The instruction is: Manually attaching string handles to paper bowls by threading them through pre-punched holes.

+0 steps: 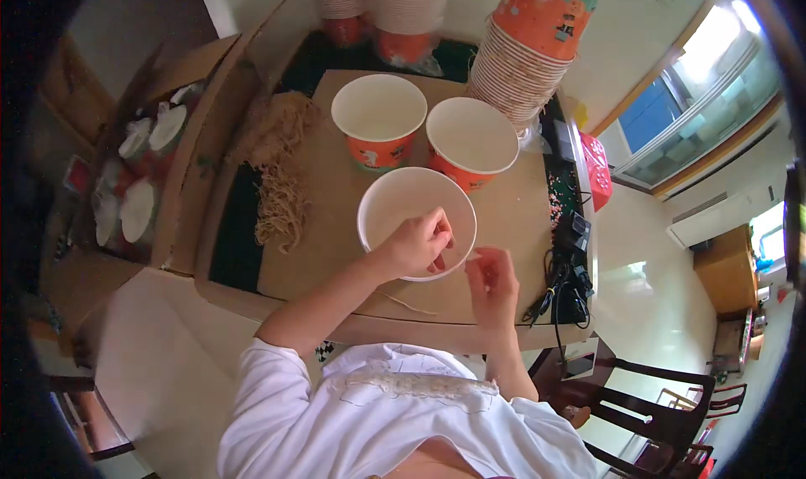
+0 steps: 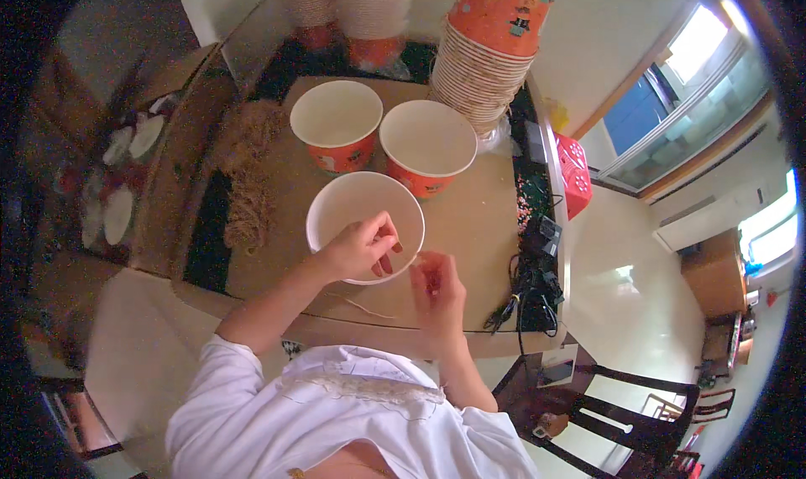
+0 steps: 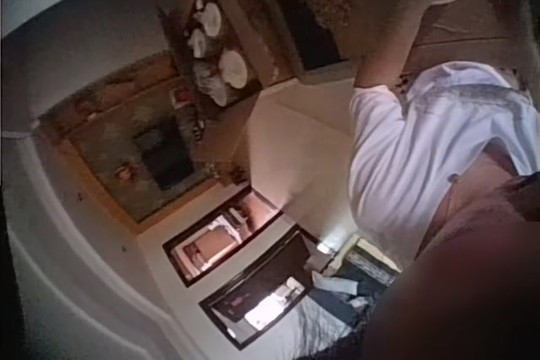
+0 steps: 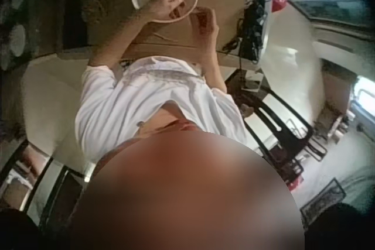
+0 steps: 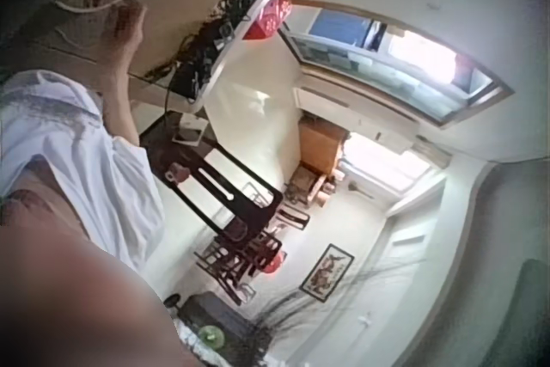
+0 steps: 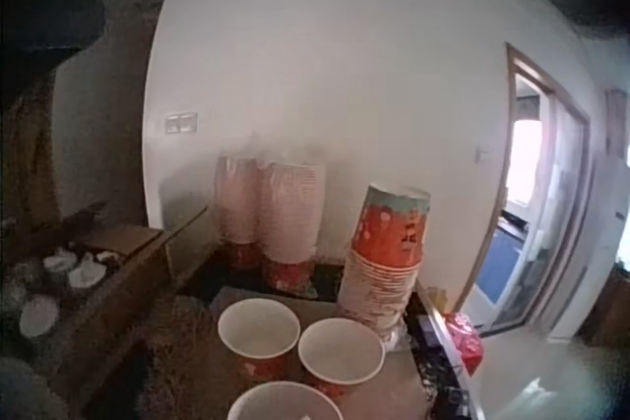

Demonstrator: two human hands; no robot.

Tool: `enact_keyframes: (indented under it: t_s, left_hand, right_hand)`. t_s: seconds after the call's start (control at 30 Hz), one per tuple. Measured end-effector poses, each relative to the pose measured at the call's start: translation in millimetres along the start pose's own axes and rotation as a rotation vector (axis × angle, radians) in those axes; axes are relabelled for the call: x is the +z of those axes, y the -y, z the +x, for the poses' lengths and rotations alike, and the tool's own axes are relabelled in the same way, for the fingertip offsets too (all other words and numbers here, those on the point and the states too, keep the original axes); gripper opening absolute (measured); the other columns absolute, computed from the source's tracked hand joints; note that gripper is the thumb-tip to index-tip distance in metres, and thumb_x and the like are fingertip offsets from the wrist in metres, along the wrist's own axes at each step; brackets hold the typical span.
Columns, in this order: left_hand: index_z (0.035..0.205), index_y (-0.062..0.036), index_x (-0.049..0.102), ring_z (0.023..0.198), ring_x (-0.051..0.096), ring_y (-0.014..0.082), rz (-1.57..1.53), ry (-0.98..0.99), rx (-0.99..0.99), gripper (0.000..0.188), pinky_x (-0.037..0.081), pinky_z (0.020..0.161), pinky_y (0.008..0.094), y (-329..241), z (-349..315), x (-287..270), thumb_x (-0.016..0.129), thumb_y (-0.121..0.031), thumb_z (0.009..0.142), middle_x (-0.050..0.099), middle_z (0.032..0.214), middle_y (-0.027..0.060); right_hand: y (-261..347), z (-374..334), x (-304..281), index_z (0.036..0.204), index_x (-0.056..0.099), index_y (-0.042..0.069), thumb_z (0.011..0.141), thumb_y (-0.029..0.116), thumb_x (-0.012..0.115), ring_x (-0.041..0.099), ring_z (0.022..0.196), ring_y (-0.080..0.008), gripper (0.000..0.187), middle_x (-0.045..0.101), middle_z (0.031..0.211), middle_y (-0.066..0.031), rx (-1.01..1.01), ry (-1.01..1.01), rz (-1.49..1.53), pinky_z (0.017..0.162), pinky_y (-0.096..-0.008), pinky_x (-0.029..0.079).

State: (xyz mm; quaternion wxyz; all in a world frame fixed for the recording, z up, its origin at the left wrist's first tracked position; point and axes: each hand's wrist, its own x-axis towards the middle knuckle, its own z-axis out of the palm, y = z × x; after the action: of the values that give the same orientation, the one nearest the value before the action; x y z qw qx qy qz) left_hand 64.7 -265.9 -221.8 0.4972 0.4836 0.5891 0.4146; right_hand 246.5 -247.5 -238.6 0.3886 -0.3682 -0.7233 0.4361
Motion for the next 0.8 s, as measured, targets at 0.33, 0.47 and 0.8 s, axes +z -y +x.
enact_keyframes:
  t_s: [0.33,0.47,0.8]
  left_hand:
    - [0.102,-0.0018,0.062,0.084,0.064,0.0301,0.541,0.013,0.364,0.026,0.05,0.076,0.0374,-1.5,-4.5,6.9,0.06,-0.004,0.077,0.065,0.09,0.0136]
    - [0.093,-0.0022,0.065,0.08,0.063,0.0326,0.587,0.009,0.316,0.016,0.05,0.071,0.039,-5.1,-6.2,10.6,0.061,-0.008,0.078,0.065,0.086,0.0161]
    - [0.092,-0.0028,0.065,0.075,0.063,0.0345,0.431,-0.015,0.4,0.015,0.05,0.067,0.0402,0.9,-6.4,7.3,0.057,-0.006,0.079,0.065,0.08,0.0166]
  right_hand:
    - [-24.7,5.9,6.2,0.104,0.051,0.003,0.096,0.008,0.047,0.054,0.067,-0.0068,0.01,0.06,0.082,-0.0031,0.27,0.052,0.412,0.055,-0.0194,0.043]
    - [-25.7,6.0,6.3,0.103,0.051,0.003,0.096,0.006,0.046,0.055,0.067,-0.0071,0.01,0.061,0.083,-0.0033,0.267,0.036,0.42,0.055,-0.0197,0.043]
    - [-25.2,2.6,2.7,0.103,0.053,0.003,0.095,0.005,0.048,0.057,0.071,-0.0071,0.01,0.062,0.086,-0.0034,0.267,0.094,0.347,0.056,-0.0195,0.043]
